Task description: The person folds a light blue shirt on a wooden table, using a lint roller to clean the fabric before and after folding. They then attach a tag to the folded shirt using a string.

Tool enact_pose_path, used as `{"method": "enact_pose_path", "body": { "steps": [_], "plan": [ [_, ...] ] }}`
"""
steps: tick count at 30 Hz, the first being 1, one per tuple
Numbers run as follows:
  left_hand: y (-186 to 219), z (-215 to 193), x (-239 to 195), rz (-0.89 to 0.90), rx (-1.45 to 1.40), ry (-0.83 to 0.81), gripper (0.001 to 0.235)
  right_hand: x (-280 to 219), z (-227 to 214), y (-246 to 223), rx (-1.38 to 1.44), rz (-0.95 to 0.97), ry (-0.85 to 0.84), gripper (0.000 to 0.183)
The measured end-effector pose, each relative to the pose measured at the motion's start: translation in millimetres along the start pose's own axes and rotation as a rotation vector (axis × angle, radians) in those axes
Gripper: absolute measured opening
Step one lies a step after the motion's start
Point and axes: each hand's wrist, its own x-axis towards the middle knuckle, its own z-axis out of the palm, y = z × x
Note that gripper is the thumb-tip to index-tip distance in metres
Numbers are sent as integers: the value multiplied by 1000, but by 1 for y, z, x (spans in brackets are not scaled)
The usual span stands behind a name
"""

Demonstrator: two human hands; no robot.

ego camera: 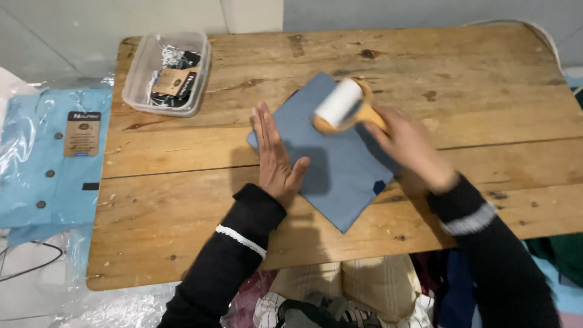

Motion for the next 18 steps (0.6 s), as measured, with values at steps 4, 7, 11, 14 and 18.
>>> {"method": "enact_pose_path", "body": {
  "steps": [4, 7, 11, 14, 18],
  "plan": [
    [-1, 7, -4, -22, -63, -118, 102, 64, 34, 5, 176, -17, 47, 48],
    [-15, 4, -5, -35, -22, -156, 107, 48, -1, -28, 252, 9, -1, 45],
    [-14, 12, -11, -54, -109, -193, 113, -44, -64, -75, 195, 30, -254, 46],
    [-15, 13, -13, 15, 179, -626, 98, -126, -36, -27, 281, 49, -99, 42],
    [-6, 18, -14, 129, 509, -757, 93, -198, -77, 28, 271, 159, -4, 39]
  ]
}}
